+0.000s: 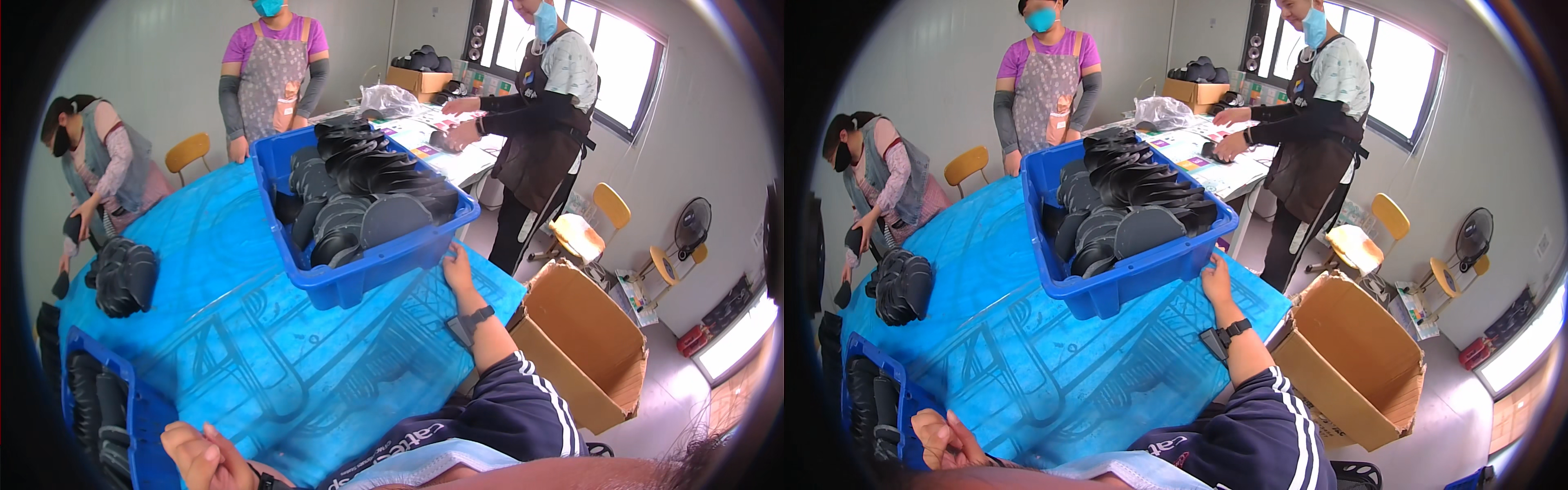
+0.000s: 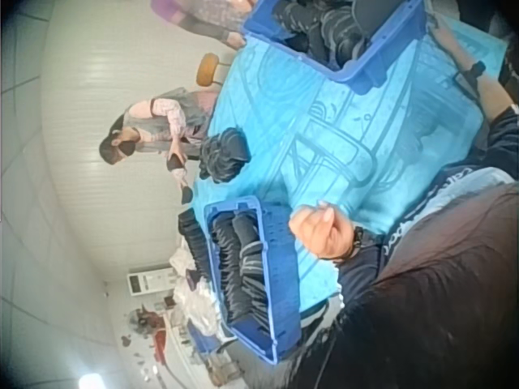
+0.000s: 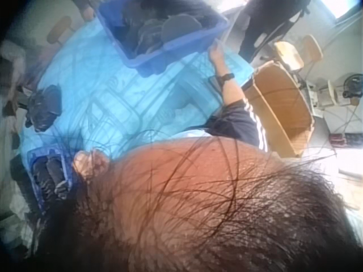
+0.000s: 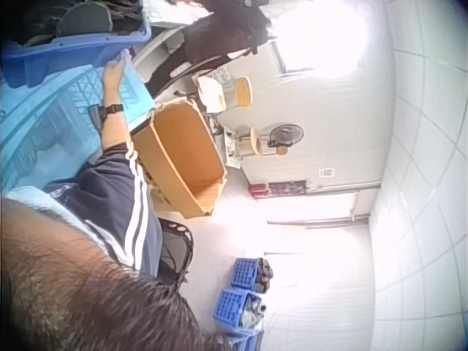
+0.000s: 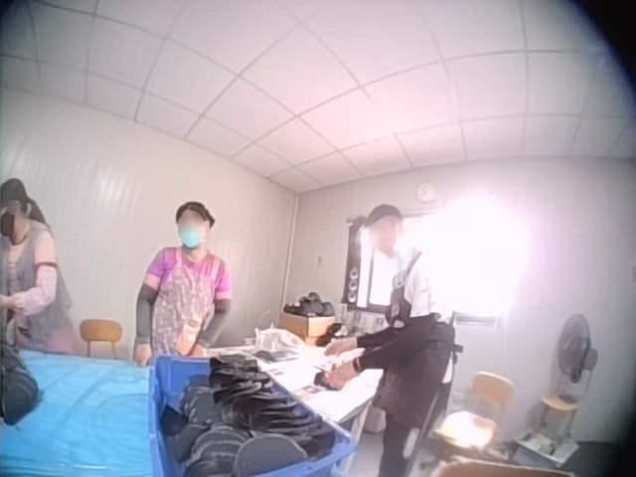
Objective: Sorting and organizing black shoe upper components into blue plastic bins.
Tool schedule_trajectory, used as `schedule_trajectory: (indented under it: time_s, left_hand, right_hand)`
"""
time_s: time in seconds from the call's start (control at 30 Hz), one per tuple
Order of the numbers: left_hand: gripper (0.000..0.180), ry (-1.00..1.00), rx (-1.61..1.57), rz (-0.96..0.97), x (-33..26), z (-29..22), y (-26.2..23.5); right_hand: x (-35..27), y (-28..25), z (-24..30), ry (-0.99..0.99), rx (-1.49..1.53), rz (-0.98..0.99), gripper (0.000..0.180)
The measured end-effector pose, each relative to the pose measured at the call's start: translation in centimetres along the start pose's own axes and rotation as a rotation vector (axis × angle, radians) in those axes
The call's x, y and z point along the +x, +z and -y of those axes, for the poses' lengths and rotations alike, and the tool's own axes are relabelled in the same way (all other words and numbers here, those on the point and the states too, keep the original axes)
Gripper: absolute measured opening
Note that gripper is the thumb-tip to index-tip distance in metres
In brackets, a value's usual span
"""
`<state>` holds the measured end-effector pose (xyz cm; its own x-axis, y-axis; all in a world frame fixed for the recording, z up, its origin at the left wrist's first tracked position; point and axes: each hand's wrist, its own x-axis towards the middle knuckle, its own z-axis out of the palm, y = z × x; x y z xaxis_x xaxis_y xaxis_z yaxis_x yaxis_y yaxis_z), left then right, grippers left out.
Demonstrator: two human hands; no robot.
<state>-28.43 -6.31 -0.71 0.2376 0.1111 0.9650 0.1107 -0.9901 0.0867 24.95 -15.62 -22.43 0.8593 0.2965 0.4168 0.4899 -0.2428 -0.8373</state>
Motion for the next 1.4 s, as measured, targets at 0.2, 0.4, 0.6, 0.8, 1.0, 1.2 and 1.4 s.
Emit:
schedule_trajectory:
  time_s: [0.2, 0.4, 0.6, 0.8, 1.0, 1.2, 1.4]
  left_hand:
    - [0.035, -0.091, 0.005, -0.004, 0.1, -0.6, 0.0]
    - [0.037, 0.004, -0.015, -0.015, 0.5, -0.3, 0.2]
    - [0.003, -0.065, 0.173, -0.089, 0.2, -0.7, 0.6]
    - [0.009, -0.100, 0.221, -0.087, 0.2, -0.9, 0.8]
    - [0.017, -0.045, 0.043, -0.038, -0.2, -0.4, 0.4]
    - [0.041, -0.031, 0.004, -0.005, -0.3, -0.2, 0.2]
    - [0.043, 0.042, -0.006, -0.008, 0.4, -0.3, 0.3]
  right_hand:
    - [-0.1, -0.2, 0.5, 0.006, 0.000, -0.008, 0.043]
    - [0.0, -0.1, 0.1, -0.014, -0.016, -0.029, 0.043]
    - [-0.1, 0.0, 0.4, 0.005, 0.029, -0.024, 0.043]
    - [0.0, -0.3, 0.3, 0.000, 0.008, -0.008, 0.044]
    - [0.3, -0.1, -0.2, 0.015, 0.085, -0.007, 0.046]
    - [0.1, 0.0, -0.2, 0.014, -0.011, -0.007, 0.045]
    - [0.2, -0.1, -0.2, -0.018, 0.023, -0.015, 0.047]
